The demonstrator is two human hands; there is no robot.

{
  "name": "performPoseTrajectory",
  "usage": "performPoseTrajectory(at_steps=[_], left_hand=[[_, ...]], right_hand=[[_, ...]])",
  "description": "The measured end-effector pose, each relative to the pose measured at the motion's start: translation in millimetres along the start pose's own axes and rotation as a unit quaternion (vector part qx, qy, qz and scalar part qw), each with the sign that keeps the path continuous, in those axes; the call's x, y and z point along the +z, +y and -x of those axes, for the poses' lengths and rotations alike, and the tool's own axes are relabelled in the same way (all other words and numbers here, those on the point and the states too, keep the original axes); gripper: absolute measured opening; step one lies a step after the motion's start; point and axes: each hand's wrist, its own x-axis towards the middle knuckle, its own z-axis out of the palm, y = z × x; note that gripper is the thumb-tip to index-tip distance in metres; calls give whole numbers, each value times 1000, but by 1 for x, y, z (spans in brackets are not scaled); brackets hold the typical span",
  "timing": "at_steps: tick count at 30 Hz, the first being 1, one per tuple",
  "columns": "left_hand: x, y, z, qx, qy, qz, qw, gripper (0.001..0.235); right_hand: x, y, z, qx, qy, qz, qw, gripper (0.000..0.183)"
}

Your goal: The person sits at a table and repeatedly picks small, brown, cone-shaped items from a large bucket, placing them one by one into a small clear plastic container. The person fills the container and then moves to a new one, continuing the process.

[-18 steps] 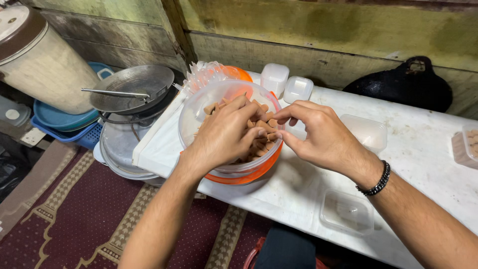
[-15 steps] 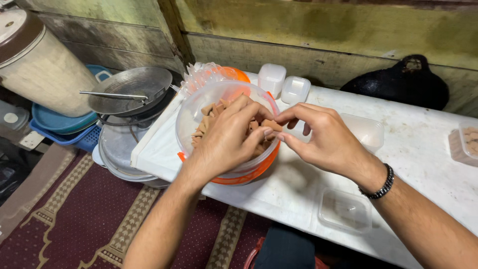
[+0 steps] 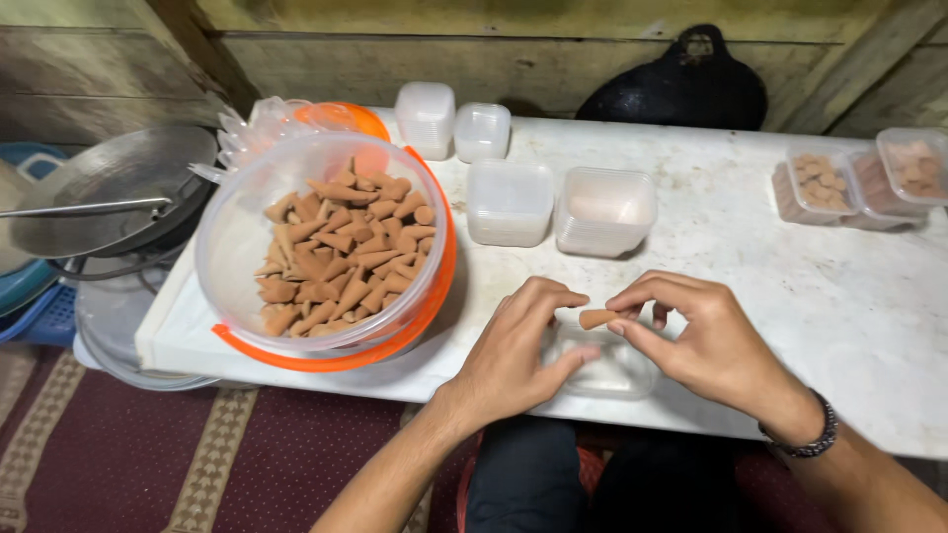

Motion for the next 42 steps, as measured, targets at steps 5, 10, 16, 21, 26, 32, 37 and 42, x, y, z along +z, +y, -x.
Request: performPoseTrajectory(at_steps=[5, 10, 16, 21, 26, 32, 37, 42], left_hand=[[15, -30, 21, -65, -82, 21, 994, 110], [30, -42, 29, -107, -147, -7, 983, 123], [37, -48, 30, -129, -148, -30, 980, 110], [41, -54, 32, -124, -140, -40, 982, 110], [40, -52, 31, -124, -137, -43, 982, 109], [41, -52, 31, -125, -132, -42, 982, 108], [39, -49, 29, -129, -131, -35, 982, 108], [38, -48, 27, -133, -134, -35, 981, 108]], right_hand=[[11, 29, 13, 18, -56, 55, 997, 15], [31, 39, 16, 34, -147, 146, 978, 8], [55, 60, 10, -8, -182, 214, 960, 10], [63, 67, 6, -9, -220, 232, 947, 14], [63, 63, 1, -7, -225, 231, 946, 16], [63, 62, 0, -11, -231, 235, 944, 16], [62, 66, 1, -22, -236, 235, 943, 12], [58, 63, 2, -25, -241, 233, 942, 10]])
